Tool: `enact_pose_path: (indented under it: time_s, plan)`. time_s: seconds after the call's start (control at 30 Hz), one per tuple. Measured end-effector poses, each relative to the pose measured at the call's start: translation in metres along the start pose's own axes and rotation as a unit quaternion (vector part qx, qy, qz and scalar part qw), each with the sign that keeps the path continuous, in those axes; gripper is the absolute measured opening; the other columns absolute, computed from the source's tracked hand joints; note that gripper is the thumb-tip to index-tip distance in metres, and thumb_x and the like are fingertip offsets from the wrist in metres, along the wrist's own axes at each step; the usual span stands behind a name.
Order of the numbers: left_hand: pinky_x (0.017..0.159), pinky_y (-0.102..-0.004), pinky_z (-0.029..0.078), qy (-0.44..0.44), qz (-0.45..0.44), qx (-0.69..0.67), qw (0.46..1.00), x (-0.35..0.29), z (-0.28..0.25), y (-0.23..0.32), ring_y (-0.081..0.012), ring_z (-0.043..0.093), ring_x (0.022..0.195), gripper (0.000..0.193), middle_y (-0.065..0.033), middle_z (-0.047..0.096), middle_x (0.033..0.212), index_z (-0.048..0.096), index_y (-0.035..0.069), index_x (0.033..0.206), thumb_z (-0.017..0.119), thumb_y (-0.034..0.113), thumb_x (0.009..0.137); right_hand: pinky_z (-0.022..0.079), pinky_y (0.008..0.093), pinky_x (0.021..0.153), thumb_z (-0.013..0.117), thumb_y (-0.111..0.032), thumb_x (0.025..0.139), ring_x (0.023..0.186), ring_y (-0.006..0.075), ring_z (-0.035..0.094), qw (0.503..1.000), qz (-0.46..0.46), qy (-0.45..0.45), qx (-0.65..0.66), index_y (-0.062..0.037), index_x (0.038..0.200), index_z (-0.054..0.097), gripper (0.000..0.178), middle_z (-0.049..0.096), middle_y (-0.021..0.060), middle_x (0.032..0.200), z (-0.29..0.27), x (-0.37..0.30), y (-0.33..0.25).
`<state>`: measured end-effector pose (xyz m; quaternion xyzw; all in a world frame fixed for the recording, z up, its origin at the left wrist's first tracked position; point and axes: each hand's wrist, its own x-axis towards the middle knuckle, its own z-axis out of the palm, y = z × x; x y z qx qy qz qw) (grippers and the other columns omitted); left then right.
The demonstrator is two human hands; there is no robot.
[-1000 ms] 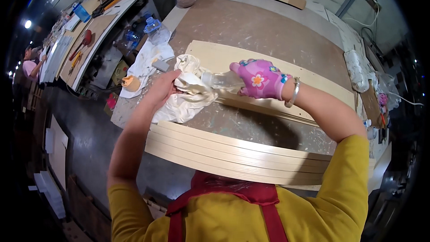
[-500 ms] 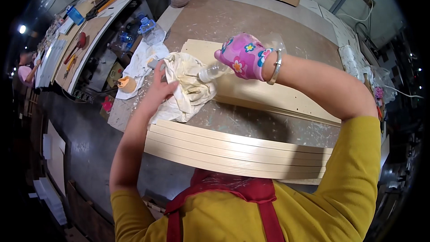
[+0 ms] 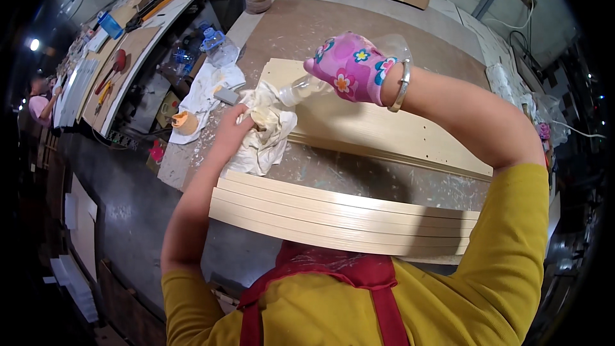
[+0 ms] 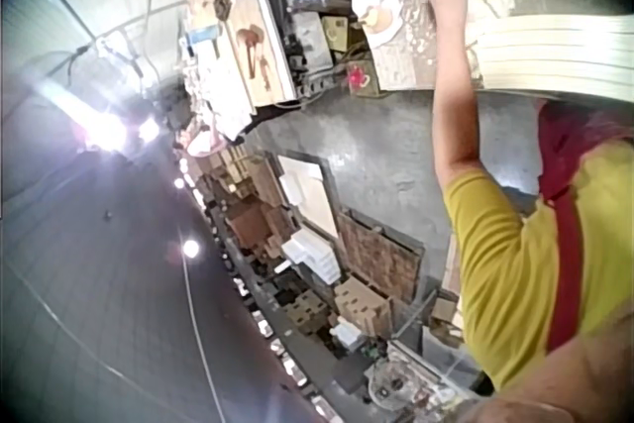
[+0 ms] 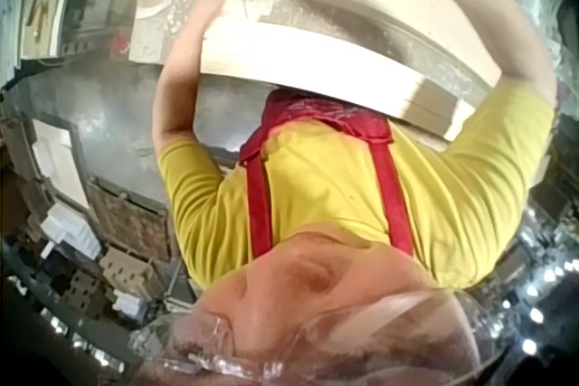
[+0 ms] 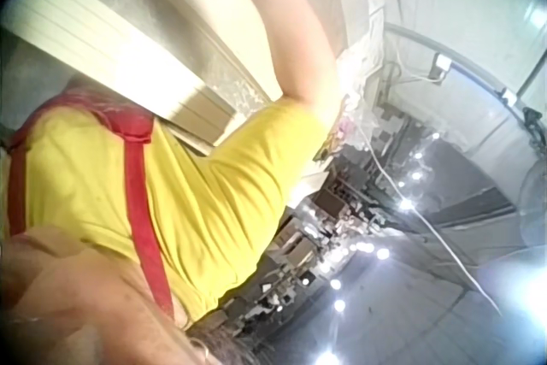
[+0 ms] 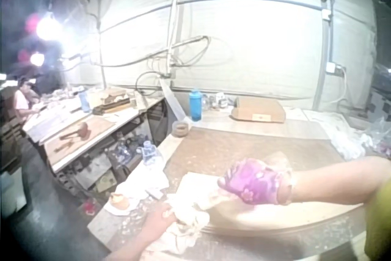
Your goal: The person wipes the surface of light-colored wooden boards with a white cloth. They repeatedly pick up a clear bottle, pour liquid onto the cloth, and continue wiping the boards. The person also uses a small grey block to rub the edges of the wood.
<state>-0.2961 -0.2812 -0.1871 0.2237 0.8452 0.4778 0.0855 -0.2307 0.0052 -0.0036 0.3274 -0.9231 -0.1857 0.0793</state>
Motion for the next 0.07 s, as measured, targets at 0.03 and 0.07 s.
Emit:
enact_pose_path:
  time_s: [0.03,0.07]
  plan:
    - [0.090,-0.0436,0.042,-0.010,-0.054,-0.084,0.995,0.000,-0.002,0.012,-0.0335,0.054,0.109,0.025,-0.0195,0.056,0.123,0.063,0.003,0.098,0.063,0.020,0.080,0.053,0.0394,0.057,0.067,-0.006,0.072,0.070,0.0325,0.063,1.000,0.002,0.012,0.002,-0.0067,0.101,0.057,0.031,0.058,0.0144,0.075,-0.002,-0.001,0.001]
    - [0.091,-0.0435,0.042,-0.020,-0.108,-0.167,0.980,-0.001,-0.002,0.026,-0.0286,0.056,0.109,0.025,-0.0176,0.057,0.122,0.063,0.003,0.098,0.063,0.021,0.081,0.053,0.0391,0.058,0.067,-0.009,0.073,0.072,0.0332,0.064,1.000,0.001,0.000,-0.002,-0.0080,0.103,0.056,0.032,0.059,0.0153,0.077,-0.001,0.000,0.003]
